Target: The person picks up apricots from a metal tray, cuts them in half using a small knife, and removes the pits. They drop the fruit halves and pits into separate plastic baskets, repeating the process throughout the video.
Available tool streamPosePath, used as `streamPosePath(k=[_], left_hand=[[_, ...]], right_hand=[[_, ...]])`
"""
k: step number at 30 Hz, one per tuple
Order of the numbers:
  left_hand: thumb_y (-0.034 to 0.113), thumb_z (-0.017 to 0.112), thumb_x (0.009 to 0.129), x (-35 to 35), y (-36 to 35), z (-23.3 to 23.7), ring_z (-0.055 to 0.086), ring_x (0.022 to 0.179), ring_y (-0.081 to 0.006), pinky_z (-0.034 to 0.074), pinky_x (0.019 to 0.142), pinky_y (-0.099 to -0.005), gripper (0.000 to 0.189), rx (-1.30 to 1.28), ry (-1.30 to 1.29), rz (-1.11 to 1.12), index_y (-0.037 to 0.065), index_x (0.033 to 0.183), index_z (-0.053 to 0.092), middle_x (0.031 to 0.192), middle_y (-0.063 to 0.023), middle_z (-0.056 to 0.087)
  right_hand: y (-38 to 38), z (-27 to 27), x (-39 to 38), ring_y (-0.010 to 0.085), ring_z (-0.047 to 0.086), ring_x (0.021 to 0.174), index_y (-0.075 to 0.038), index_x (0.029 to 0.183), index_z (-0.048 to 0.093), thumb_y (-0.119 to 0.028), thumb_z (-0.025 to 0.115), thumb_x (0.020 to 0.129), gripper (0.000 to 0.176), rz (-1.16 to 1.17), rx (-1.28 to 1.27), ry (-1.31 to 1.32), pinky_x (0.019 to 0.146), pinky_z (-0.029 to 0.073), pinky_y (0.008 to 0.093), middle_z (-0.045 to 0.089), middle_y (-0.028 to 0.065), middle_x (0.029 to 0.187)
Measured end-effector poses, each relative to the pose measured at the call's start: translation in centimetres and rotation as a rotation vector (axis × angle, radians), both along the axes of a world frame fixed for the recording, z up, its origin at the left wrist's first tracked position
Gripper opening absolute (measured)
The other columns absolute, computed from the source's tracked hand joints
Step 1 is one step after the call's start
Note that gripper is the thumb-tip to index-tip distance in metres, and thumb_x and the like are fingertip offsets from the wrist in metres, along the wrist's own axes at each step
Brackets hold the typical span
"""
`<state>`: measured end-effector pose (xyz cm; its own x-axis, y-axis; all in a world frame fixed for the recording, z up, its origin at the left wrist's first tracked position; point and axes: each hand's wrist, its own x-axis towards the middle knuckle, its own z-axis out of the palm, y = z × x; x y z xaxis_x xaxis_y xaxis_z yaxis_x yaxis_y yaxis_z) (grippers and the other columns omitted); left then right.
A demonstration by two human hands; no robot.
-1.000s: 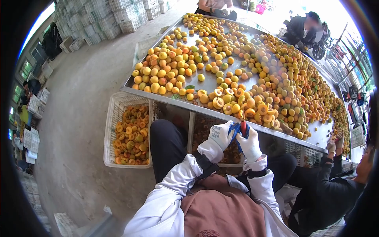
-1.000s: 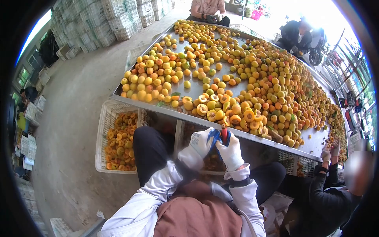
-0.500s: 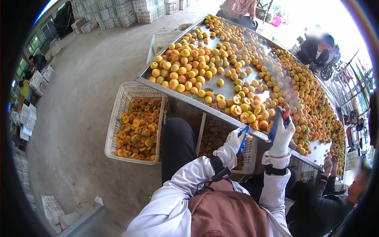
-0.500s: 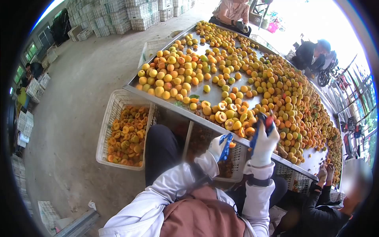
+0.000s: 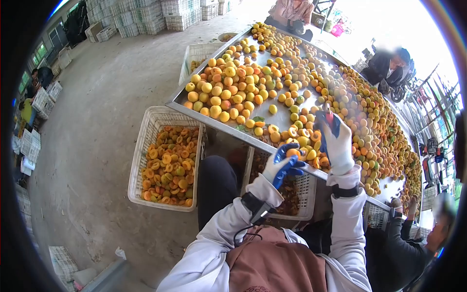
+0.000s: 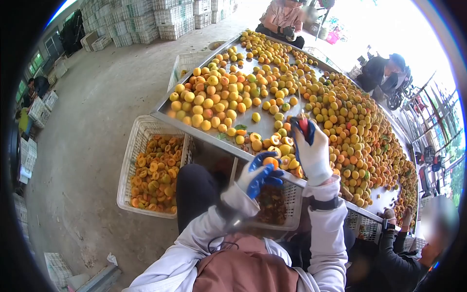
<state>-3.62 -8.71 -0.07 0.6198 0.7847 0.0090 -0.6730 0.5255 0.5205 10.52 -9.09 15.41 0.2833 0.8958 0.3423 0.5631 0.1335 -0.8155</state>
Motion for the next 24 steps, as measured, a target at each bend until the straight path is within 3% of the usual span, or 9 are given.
streamPosePath(k=[3,6,8,9,10,12,14,18,24], left_hand=[[0.020,0.063,0.098,-2.3,3.6,1.6,0.070,0.089,-0.0231,0.060,0.078,-0.0381,0.033,-0.031,0.014,0.127,0.002,0.125,0.058,0.104,-0.0096,0.067],[0.021,0.063,0.098,-3.8,7.6,2.3,0.069,0.076,-0.0211,0.059,0.069,-0.0363,0.025,0.054,0.118,0.211,0.001,0.112,0.065,0.088,-0.0090,0.068],[0.023,0.062,0.098,-3.2,10.9,1.8,0.067,0.071,-0.0170,0.058,0.065,-0.0329,0.024,0.269,0.599,0.318,0.002,0.108,0.068,0.078,-0.0063,0.066],[0.024,0.062,0.097,-2.8,12.9,0.9,0.069,0.074,-0.0198,0.058,0.067,-0.0349,0.025,0.547,0.894,0.366,0.003,0.110,0.067,0.084,-0.0076,0.068],[0.024,0.062,0.096,-2.2,14.6,0.1,0.070,0.077,-0.0226,0.057,0.069,-0.0370,0.026,0.840,1.179,0.415,0.004,0.112,0.067,0.090,-0.0089,0.070],[0.020,0.060,0.092,-1.1,15.1,2.7,0.066,0.098,-0.0377,0.054,0.086,-0.0448,0.025,1.189,1.655,0.288,0.010,0.114,0.067,0.108,-0.0168,0.070],[0.021,0.055,0.095,-0.6,16.1,1.6,0.065,0.109,-0.0361,0.052,0.092,-0.0445,0.029,1.438,1.704,0.080,0.009,0.118,0.065,0.122,-0.0182,0.066],[0.016,0.048,0.097,0.7,16.5,0.3,0.064,0.115,-0.0330,0.051,0.097,-0.0428,0.033,1.783,1.848,-0.031,0.009,0.125,0.064,0.127,-0.0174,0.065],[0.012,0.049,0.096,2.6,15.6,3.1,0.066,0.110,-0.0305,0.052,0.095,-0.0408,0.027,1.858,1.899,-0.235,0.010,0.115,0.068,0.119,-0.0144,0.068]], right_hand=[[-1.0,-1.7,3.4,0.0071,0.053,0.068,0.002,0.108,0.065,-0.007,0.063,0.096,0.016,-0.016,0.071,-0.130,0.064,0.046,0.0250,0.062,0.0018,0.075],[-2.5,-2.8,5.8,0.0117,0.056,0.069,0.002,0.110,0.064,-0.009,0.064,0.095,0.018,-0.070,-0.104,-0.033,0.066,0.048,0.0282,0.062,0.0043,0.077],[-4.1,-3.4,7.6,0.0178,0.058,0.070,0.002,0.110,0.063,-0.010,0.066,0.094,0.020,-0.033,-0.072,-0.194,0.069,0.049,0.0317,0.064,0.0091,0.081],[-4.9,-3.8,9.2,0.0277,0.064,0.076,0.002,0.109,0.063,-0.010,0.068,0.091,0.022,-0.072,-0.130,-0.244,0.072,0.051,0.0367,0.067,0.0151,0.087],[-5.8,-3.9,10.7,0.0277,0.064,0.076,0.002,0.109,0.063,-0.010,0.068,0.091,0.022,-0.100,-0.133,-0.248,0.072,0.051,0.0367,0.067,0.0151,0.087],[-7.2,-4.3,13.6,0.0362,0.067,0.084,0.001,0.108,0.064,-0.010,0.069,0.089,0.022,-0.167,-0.104,-0.439,0.074,0.052,0.0395,0.067,0.0193,0.091],[-8.5,-5.7,18.1,0.0408,0.067,0.091,-0.003,0.108,0.065,-0.012,0.071,0.087,0.024,-0.241,-0.080,-0.502,0.077,0.053,0.0421,0.069,0.0204,0.095],[-11.5,-6.3,24.2,0.0392,0.065,0.100,-0.006,0.110,0.067,-0.019,0.072,0.083,0.031,-0.506,-0.271,-0.648,0.087,0.052,0.0459,0.068,0.0186,0.105],[-13.3,-7.5,28.6,0.0380,0.066,0.101,-0.010,0.108,0.069,-0.023,0.073,0.082,0.030,-0.561,-0.549,-0.620,0.087,0.053,0.0467,0.069,0.0176,0.105]])
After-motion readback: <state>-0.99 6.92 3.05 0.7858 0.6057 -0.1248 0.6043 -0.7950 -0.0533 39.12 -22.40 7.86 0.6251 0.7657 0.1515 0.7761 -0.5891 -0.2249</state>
